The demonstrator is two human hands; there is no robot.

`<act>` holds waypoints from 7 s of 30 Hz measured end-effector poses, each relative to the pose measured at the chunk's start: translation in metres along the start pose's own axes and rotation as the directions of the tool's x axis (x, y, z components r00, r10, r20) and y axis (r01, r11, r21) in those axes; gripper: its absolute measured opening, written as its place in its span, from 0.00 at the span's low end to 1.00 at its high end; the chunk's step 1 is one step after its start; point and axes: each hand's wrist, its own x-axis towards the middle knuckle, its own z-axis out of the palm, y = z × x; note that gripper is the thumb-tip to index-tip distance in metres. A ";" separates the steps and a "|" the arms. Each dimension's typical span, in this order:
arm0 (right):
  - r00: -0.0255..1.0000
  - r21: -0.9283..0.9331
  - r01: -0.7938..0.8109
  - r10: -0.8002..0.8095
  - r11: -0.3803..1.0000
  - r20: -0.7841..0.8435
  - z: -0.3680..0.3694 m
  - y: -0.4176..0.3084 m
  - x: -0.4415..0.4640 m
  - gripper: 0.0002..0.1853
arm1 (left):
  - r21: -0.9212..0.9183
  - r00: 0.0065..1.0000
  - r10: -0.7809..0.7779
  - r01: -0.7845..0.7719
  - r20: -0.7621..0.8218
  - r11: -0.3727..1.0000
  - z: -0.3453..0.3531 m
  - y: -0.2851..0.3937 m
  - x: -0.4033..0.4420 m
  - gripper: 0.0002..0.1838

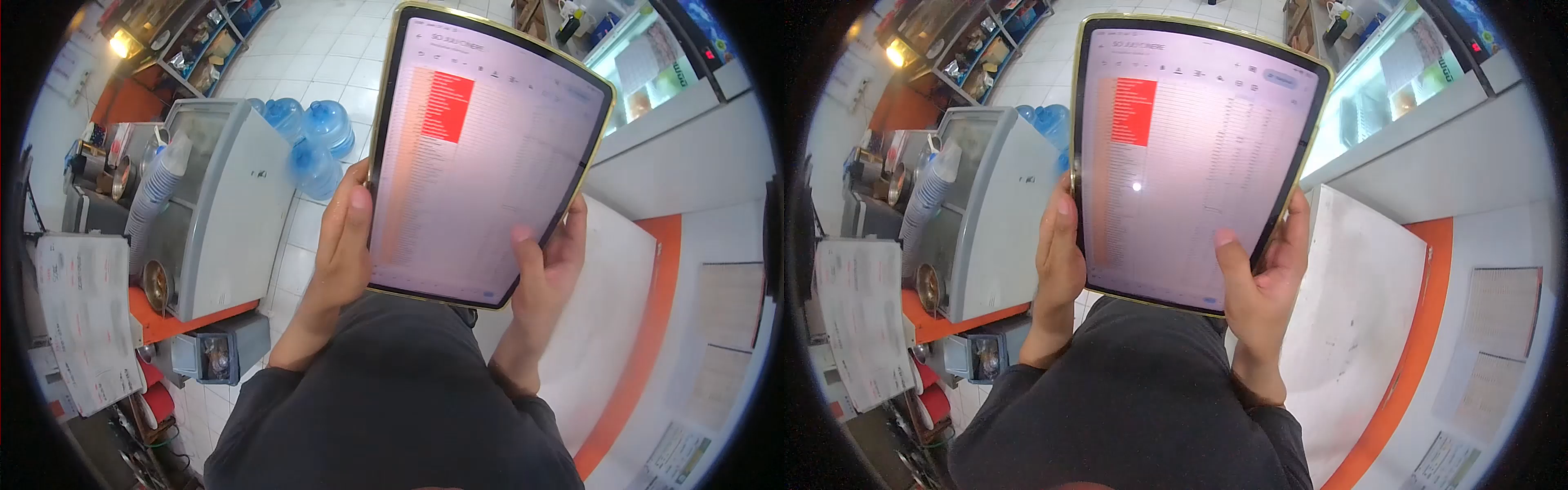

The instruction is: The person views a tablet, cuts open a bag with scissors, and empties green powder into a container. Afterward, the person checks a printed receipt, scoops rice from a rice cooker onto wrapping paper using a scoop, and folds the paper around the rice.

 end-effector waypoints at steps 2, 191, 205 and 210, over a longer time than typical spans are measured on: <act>0.999 0.011 -0.009 0.009 1.000 0.038 -0.004 0.000 0.031 0.33 | 0.028 1.000 0.016 -0.016 -0.015 0.999 0.009 -0.004 0.024 0.29; 0.993 0.086 -0.056 0.047 0.995 0.109 0.094 0.495 2.001 0.35 | -0.050 0.995 0.034 -0.039 -0.097 0.998 0.281 -0.423 2.020 0.33; 0.979 0.034 0.004 0.003 0.999 -0.204 0.060 0.538 2.131 0.34 | -0.134 0.968 0.044 -0.010 0.249 0.991 0.340 -0.469 2.189 0.30; 0.981 -0.029 0.051 -0.056 0.998 -0.183 0.067 0.541 2.206 0.35 | -0.161 0.966 0.064 -0.024 0.250 0.987 0.354 -0.475 2.269 0.29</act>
